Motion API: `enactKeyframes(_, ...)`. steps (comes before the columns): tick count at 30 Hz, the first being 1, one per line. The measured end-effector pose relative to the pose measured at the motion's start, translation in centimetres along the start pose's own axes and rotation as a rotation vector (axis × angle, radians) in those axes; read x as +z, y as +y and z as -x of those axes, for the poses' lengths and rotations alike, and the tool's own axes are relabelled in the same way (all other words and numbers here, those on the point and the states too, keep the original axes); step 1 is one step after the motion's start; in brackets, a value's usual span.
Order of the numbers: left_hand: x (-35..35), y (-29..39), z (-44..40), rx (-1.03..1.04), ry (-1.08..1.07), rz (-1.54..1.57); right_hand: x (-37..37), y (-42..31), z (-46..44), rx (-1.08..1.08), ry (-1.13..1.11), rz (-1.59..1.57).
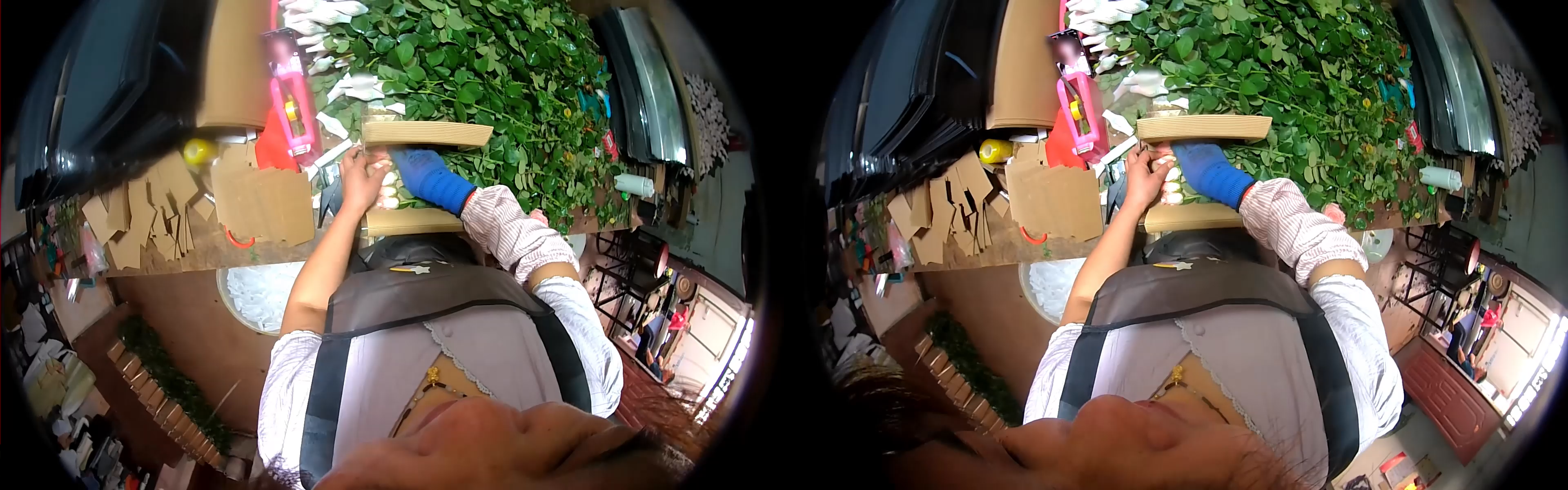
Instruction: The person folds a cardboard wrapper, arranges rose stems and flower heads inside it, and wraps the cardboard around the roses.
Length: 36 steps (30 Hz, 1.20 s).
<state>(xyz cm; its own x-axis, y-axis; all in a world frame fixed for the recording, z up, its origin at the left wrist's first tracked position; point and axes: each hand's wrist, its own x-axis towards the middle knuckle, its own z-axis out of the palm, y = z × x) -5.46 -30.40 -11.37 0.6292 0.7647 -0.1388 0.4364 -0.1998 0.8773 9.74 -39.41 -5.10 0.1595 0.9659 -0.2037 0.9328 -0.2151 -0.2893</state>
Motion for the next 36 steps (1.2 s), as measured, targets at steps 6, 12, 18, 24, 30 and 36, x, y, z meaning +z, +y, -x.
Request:
enactKeyframes(6,-0.6,0.1,0.1,0.12,0.088,-0.07,-3.4,-0.1,1.5,-0.025,0.024,-0.184)
enactKeyframes(12,-10.1,2.0,-1.5,0.315,0.465,-0.005,-8.9,-2.3,6.4,0.087,0.272,-0.445)
enactKeyframes(18,-20.3,2.4,-7.6,0.213,0.745,-0.279,-7.7,-3.4,8.0,0.014,0.23,-0.407)
enactKeyframes(24,-19.4,-1.8,-10.9,0.091,0.752,0.461,-6.7,-4.3,8.2,0.033,0.258,-0.415)
enactKeyframes(30,-19.3,2.9,-11.9,0.096,0.744,0.578,-6.6,-4.3,8.5,0.037,0.248,-0.391)
enactKeyframes(36,-22.1,6.0,-13.9,-0.044,0.678,-0.473,-6.4,-4.0,8.3,0.007,0.25,-0.398)
